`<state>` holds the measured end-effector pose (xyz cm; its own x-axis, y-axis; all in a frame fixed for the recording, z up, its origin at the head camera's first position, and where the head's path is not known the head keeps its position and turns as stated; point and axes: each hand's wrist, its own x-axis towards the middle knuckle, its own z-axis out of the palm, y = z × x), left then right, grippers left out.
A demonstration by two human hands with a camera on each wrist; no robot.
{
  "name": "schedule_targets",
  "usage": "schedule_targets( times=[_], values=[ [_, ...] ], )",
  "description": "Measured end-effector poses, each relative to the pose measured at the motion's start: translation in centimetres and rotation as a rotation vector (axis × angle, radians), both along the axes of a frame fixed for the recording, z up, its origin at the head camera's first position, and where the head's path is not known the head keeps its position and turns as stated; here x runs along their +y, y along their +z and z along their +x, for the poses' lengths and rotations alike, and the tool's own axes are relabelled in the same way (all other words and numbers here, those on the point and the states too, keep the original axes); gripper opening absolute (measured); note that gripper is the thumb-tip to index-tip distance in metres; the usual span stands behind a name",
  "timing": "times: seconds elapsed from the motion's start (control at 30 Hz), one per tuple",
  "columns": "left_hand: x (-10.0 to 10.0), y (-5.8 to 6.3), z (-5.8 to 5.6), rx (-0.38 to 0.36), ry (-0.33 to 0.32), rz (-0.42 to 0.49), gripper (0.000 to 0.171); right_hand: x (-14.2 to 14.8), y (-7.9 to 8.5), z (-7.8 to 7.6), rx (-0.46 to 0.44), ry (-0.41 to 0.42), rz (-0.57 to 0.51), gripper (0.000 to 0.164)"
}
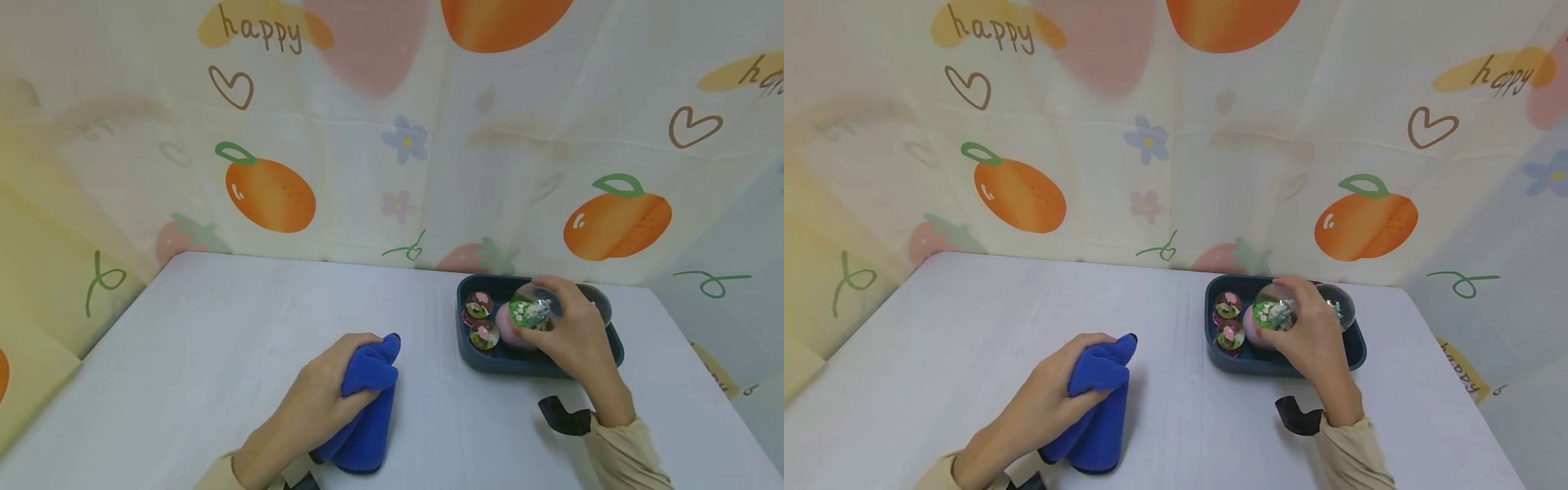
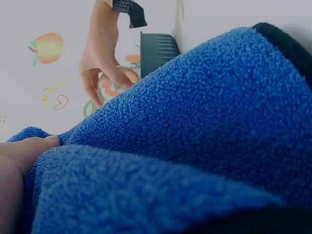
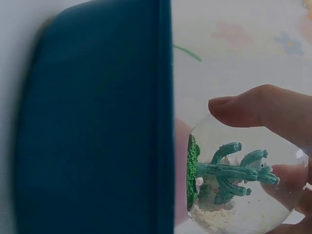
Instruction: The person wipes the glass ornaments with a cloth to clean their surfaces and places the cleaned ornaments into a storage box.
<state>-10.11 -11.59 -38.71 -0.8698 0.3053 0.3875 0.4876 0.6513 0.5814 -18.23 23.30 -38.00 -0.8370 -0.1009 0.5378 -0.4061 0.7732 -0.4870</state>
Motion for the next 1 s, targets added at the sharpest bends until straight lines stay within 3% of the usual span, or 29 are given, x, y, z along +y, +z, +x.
schedule_targets(
  times=[0.37,0.73,1.0],
  values=[
    [-0.15,-0.06,-0.16,-0.088,-0.016,-0.047,0.058,-0.32,-0.99,-0.52,-0.029,0.043,0.070,0.074],
    [-0.07,0.16,-0.24,-0.311,-0.074,-0.154,0.060,-0.22,-0.51,-0.39,-0.168,0.089,0.103,0.076],
    [-0.22,-0.21,-0.18,-0.331,-0.151,-0.209,0.057,-0.12,-0.26,-0.37,-0.226,0.078,0.108,0.078]
  ],
)
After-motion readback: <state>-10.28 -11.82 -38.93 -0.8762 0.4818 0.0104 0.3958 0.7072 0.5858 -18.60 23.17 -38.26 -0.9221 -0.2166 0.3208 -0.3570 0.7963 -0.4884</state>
